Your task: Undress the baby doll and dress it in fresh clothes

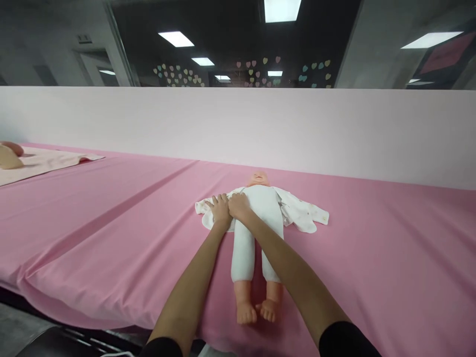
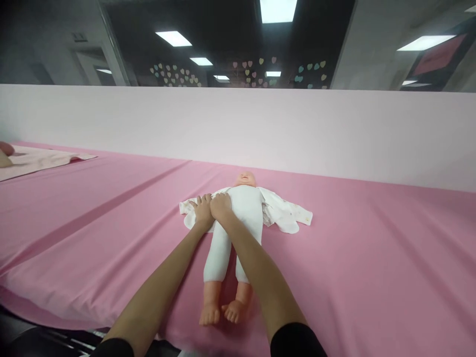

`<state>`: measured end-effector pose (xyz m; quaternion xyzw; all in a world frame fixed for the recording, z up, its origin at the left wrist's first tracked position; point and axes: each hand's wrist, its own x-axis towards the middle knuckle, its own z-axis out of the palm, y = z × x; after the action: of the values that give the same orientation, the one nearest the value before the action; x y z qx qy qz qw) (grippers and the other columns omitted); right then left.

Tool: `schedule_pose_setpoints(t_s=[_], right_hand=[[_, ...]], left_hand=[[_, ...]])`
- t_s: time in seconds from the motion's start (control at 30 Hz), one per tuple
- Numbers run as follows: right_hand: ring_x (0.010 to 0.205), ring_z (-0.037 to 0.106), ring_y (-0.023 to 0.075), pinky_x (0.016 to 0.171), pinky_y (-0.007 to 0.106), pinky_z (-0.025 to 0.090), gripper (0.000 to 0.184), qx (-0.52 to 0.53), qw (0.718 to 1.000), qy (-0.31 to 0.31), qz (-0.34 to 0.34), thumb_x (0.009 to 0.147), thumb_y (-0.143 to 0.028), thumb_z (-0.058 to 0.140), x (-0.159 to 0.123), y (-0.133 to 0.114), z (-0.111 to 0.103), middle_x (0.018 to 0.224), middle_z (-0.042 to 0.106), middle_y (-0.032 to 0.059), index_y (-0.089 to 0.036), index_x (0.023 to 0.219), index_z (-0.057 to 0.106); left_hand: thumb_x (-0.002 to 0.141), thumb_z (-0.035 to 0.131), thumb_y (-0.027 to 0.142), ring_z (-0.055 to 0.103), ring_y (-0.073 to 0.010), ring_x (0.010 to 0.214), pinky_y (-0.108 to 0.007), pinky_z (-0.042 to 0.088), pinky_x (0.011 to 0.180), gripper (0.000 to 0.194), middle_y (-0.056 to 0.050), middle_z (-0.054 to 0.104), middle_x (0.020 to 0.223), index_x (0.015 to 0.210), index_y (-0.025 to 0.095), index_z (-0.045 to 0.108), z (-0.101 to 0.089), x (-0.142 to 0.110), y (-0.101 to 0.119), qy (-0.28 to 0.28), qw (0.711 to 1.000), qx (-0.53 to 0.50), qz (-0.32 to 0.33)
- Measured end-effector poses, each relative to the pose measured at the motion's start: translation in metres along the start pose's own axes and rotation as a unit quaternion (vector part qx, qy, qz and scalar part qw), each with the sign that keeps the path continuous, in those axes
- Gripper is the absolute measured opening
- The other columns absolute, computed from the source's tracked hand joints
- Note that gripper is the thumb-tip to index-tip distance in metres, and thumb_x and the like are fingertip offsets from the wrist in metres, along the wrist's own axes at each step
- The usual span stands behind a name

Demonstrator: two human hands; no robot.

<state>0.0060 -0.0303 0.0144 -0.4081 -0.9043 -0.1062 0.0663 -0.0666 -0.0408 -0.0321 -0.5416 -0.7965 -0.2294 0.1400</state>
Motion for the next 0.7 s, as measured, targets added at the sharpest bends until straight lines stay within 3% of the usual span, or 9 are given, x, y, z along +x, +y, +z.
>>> schedule_pose_setpoints(t_s=[0.2,0.33,0.43,0.5,0.57,0.7], right_hand=[[0.111,0.047,0.0269,0.090,0.038,0.036,0.031,-0.007,0.999,0.033,0.040,0.088,-0.011,0.035,-0.004,0.001,0.005,0.115,0.055,0.0217,-0.004,0.106,0.059],[0.110,0.049,0.0246,0.093,0.036,0.035,0.032,0.029,0.999,0.021,0.019,0.084,-0.015,0.045,-0.006,0.008,0.002,0.119,0.055,0.0183,-0.007,0.114,0.054],[0.096,0.058,0.0207,0.085,0.031,0.040,0.030,0.056,0.998,-0.003,0.020,0.079,-0.017,0.050,-0.008,0.016,-0.003,0.107,0.063,0.0114,-0.011,0.109,0.056],[0.093,0.059,0.0197,0.080,0.028,0.041,0.029,0.059,0.998,-0.009,0.036,0.080,-0.016,0.049,-0.009,0.018,-0.006,0.105,0.064,0.0100,-0.012,0.108,0.056],[0.095,0.059,0.0201,0.079,0.027,0.041,0.028,0.049,0.998,-0.010,0.050,0.082,-0.015,0.046,-0.009,0.016,-0.006,0.107,0.063,0.0112,-0.012,0.109,0.055],[0.103,0.055,0.0223,0.087,0.031,0.039,0.031,0.008,0.999,-0.011,0.047,0.086,-0.012,0.041,-0.006,0.003,0.000,0.112,0.060,0.0158,-0.010,0.114,0.054]], left_hand=[[0.084,0.039,0.021,0.028,-0.0360,0.128,-0.064,0.014,0.102,0.041,-0.015,0.047,0.129,0.124,0.014,0.044,-0.002,-0.006,-0.011,-0.008,0.994,-0.102,0.037],[0.080,0.047,0.028,0.029,-0.0345,0.128,-0.063,0.012,0.103,0.040,-0.016,0.043,0.133,0.117,0.014,0.047,0.000,-0.009,-0.016,-0.008,0.988,-0.148,0.049],[0.075,0.051,0.025,0.041,-0.0317,0.117,-0.055,0.020,0.103,0.019,-0.016,0.050,0.122,0.090,0.014,0.056,0.001,-0.008,-0.019,0.017,0.982,-0.182,0.050],[0.071,0.051,0.019,0.049,-0.0283,0.105,-0.045,0.032,0.096,0.004,-0.014,0.057,0.106,0.073,0.017,0.053,0.002,-0.008,-0.021,0.047,0.972,-0.229,0.030],[0.068,0.046,0.011,0.053,-0.0233,0.088,-0.036,0.039,0.083,0.008,-0.009,0.059,0.085,0.066,0.019,0.046,0.001,-0.009,-0.023,0.070,0.959,-0.274,-0.005],[0.060,0.038,0.001,0.048,-0.0179,0.067,-0.029,0.037,0.068,0.021,0.000,0.049,0.063,0.063,0.021,0.036,-0.004,-0.016,-0.024,0.109,0.938,-0.324,-0.061]])
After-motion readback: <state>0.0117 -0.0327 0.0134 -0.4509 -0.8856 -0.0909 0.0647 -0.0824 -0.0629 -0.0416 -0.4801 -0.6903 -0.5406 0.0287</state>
